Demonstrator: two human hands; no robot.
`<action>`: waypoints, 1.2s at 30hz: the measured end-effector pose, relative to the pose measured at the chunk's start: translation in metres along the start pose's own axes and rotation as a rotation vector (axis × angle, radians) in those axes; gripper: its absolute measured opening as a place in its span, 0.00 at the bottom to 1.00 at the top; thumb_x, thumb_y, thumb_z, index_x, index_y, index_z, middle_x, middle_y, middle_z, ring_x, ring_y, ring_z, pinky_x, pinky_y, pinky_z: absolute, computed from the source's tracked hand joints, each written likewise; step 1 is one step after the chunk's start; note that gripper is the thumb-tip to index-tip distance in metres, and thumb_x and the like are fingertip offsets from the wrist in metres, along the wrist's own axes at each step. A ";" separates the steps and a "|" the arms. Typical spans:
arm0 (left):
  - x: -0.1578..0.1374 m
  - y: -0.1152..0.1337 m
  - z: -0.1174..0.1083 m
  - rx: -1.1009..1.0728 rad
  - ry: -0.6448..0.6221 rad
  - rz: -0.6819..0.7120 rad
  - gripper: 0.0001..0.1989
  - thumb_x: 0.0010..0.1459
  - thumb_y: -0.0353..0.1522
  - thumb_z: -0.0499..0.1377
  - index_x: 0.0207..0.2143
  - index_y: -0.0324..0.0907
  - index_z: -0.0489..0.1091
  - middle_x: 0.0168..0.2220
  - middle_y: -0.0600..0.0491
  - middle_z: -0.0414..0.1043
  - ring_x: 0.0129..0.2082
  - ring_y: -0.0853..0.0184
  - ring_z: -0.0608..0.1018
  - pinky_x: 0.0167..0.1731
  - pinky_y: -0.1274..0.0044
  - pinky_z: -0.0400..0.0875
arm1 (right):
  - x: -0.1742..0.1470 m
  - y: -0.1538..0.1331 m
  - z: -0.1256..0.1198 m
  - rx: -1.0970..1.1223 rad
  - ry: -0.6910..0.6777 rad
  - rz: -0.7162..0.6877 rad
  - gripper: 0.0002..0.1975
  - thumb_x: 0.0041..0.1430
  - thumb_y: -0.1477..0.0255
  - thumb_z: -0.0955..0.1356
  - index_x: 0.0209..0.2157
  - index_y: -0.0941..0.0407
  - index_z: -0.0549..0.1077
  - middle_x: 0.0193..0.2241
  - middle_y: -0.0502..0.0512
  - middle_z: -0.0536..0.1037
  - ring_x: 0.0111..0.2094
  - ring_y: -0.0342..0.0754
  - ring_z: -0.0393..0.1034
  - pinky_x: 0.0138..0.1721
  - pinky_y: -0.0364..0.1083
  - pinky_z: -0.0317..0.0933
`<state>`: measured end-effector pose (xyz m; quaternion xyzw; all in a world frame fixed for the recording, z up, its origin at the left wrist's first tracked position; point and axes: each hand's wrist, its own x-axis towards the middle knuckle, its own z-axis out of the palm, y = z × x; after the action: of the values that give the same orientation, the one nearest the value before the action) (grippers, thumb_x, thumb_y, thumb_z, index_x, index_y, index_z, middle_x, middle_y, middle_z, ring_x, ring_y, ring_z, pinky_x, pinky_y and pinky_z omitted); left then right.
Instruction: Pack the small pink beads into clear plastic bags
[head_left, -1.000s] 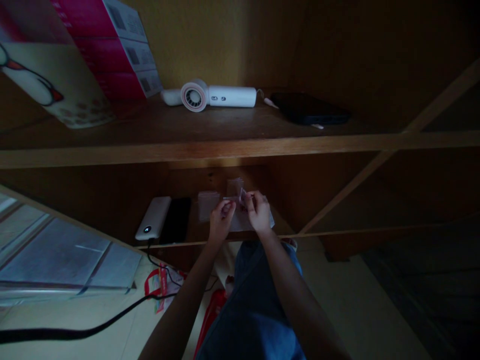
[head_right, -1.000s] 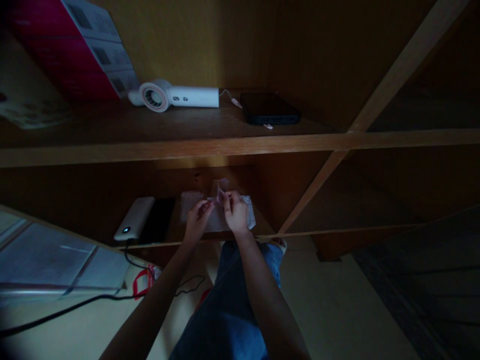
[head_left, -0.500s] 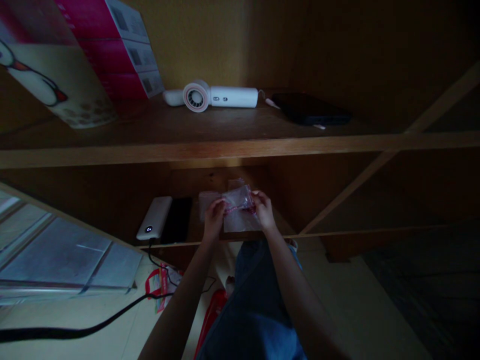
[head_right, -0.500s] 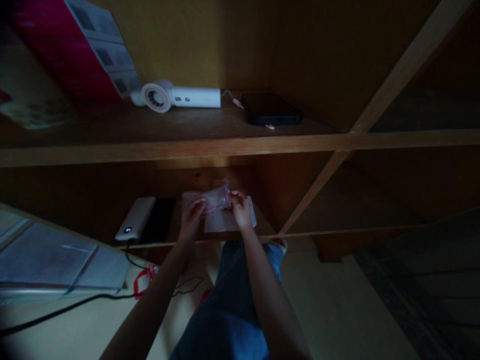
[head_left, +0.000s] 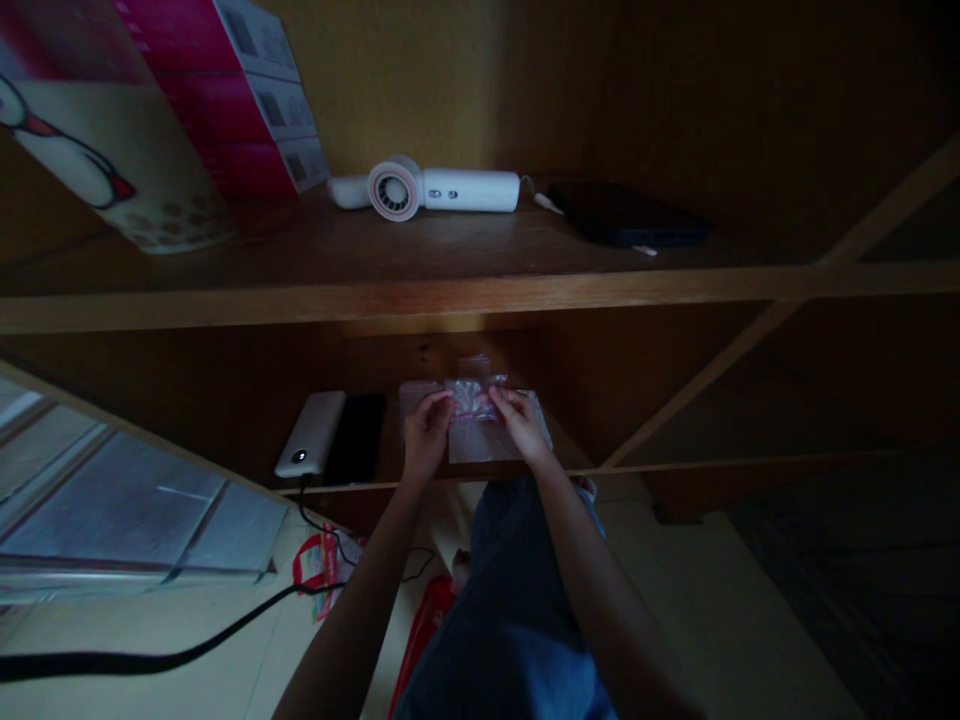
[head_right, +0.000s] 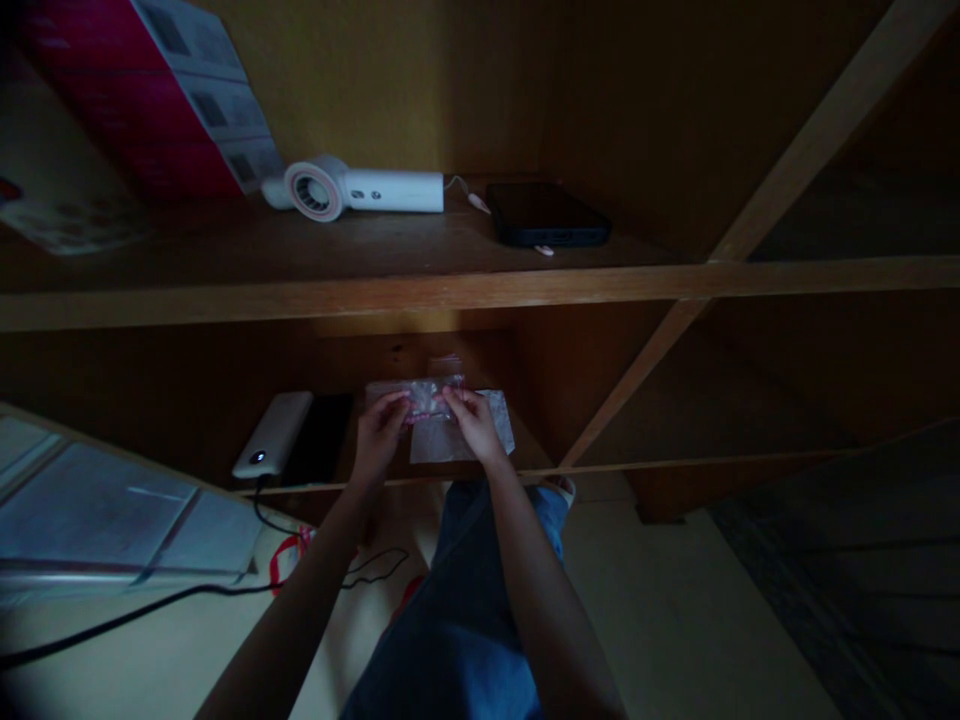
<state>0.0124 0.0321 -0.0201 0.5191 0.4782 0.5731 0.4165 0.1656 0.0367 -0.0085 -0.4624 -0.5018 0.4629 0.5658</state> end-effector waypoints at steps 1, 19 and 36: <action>-0.001 0.004 0.001 0.001 -0.005 0.001 0.14 0.53 0.39 0.57 0.39 0.41 0.71 0.33 0.50 0.74 0.32 0.68 0.76 0.32 0.77 0.71 | 0.000 0.000 0.001 0.039 -0.003 0.044 0.16 0.51 0.57 0.65 0.23 0.54 0.74 0.17 0.47 0.67 0.18 0.39 0.55 0.20 0.40 0.47; -0.019 0.045 0.014 0.315 -0.255 0.258 0.17 0.59 0.37 0.51 0.51 0.47 0.64 0.41 0.52 0.72 0.36 0.70 0.74 0.39 0.77 0.67 | 0.008 0.006 -0.008 0.879 -0.103 0.400 0.13 0.55 0.60 0.64 0.34 0.56 0.70 0.14 0.43 0.63 0.11 0.34 0.40 0.11 0.37 0.35; -0.006 0.053 0.018 0.489 -0.110 0.346 0.09 0.57 0.35 0.53 0.39 0.45 0.70 0.35 0.53 0.74 0.32 0.70 0.74 0.34 0.79 0.67 | 0.009 0.012 -0.005 0.901 -0.185 0.461 0.12 0.53 0.62 0.66 0.25 0.56 0.66 0.14 0.42 0.60 0.11 0.33 0.40 0.12 0.36 0.33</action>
<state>0.0325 0.0180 0.0307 0.7080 0.4833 0.4742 0.2007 0.1701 0.0465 -0.0194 -0.2284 -0.1856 0.7849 0.5453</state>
